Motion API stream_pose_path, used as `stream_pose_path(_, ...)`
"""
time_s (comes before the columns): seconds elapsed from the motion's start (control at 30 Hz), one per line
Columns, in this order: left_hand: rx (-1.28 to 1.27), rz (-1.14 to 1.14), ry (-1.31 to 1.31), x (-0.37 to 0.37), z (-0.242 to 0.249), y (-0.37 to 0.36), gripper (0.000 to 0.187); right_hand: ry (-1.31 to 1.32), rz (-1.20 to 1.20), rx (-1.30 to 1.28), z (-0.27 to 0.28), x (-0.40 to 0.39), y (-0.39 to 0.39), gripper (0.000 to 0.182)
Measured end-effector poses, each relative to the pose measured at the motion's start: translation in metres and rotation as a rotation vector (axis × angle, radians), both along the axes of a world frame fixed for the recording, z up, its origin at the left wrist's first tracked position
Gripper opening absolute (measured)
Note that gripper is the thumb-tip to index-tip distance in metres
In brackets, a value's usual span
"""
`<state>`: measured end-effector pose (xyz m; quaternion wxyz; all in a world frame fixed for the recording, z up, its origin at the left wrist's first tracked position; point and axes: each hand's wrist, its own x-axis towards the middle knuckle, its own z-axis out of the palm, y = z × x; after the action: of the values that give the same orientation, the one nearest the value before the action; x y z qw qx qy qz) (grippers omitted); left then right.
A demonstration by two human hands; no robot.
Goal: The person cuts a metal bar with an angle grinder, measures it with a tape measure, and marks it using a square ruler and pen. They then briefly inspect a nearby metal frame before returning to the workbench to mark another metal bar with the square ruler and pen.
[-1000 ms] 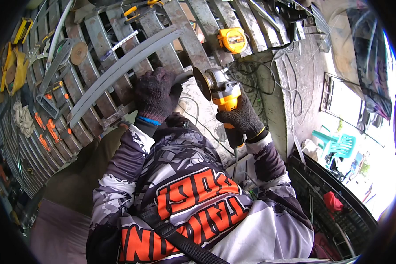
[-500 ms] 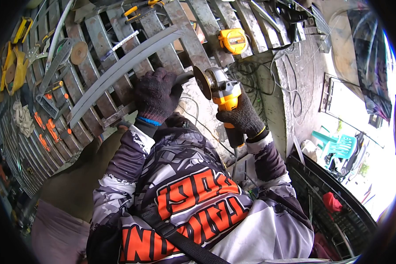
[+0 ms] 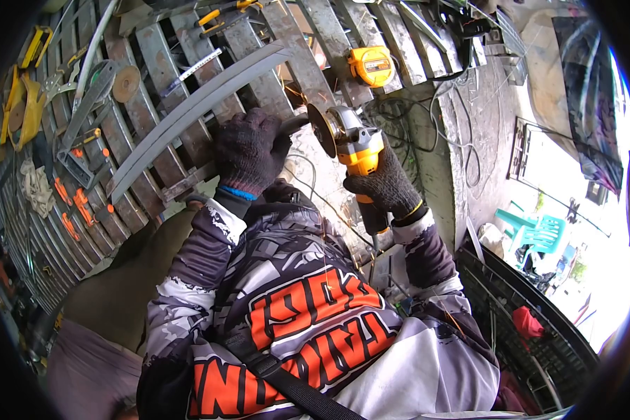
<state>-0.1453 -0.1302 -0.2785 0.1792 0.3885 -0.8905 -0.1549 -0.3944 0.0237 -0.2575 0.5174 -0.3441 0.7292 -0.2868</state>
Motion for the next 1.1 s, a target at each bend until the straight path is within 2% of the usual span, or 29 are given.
stream_pose_path(0.1,-0.005,0.001,0.002,0.000,-0.001,0.000,0.026,-0.061,-0.017,0.035,0.011,0.002,-0.005,0.110)
stream_pose_path(0.17,0.093,-0.010,-0.051,0.001,0.000,0.001,0.040,-0.070,-0.028,0.007,0.013,0.002,-0.004,0.108)
stream_pose_path(0.2,0.093,-0.009,-0.051,0.001,-0.001,0.001,0.040,-0.080,-0.039,-0.020,0.014,0.003,-0.005,0.106)
stream_pose_path(0.3,0.061,-0.001,-0.029,0.000,-0.001,0.001,0.038,-0.031,0.010,-0.028,0.016,0.003,-0.007,0.102)
stream_pose_path(0.33,0.049,-0.002,-0.005,0.000,-0.001,0.001,0.031,-0.030,0.011,-0.028,0.017,0.005,-0.008,0.102)
stream_pose_path(0.4,0.036,0.000,0.020,0.000,-0.001,0.001,0.025,-0.104,-0.035,-0.081,0.020,0.009,-0.009,0.086)
stream_pose_path(0.5,0.041,0.012,-0.039,0.000,-0.002,0.002,0.036,-0.065,-0.005,-0.079,0.019,0.007,-0.008,0.086)
stream_pose_path(0.6,0.073,0.007,-0.034,-0.001,-0.003,0.002,0.035,-0.133,-0.048,-0.042,0.024,0.008,-0.010,0.086)
stream_pose_path(0.67,-0.003,0.013,-0.008,-0.001,-0.001,0.002,0.023,-0.103,-0.039,-0.042,0.024,0.009,-0.010,0.085)
stream_pose_path(0.93,-0.010,0.009,-0.001,0.000,-0.003,0.002,0.022,-0.074,-0.020,-0.054,0.023,0.010,-0.011,0.084)
stream_pose_path(1.0,-0.024,0.004,0.008,-0.001,-0.003,0.002,0.022,-0.102,-0.045,-0.010,0.025,0.010,-0.013,0.095)
stream_pose_path(1.1,-0.034,0.008,0.000,-0.001,-0.001,0.003,0.022,-0.052,-0.005,-0.051,0.019,0.007,-0.011,0.094)
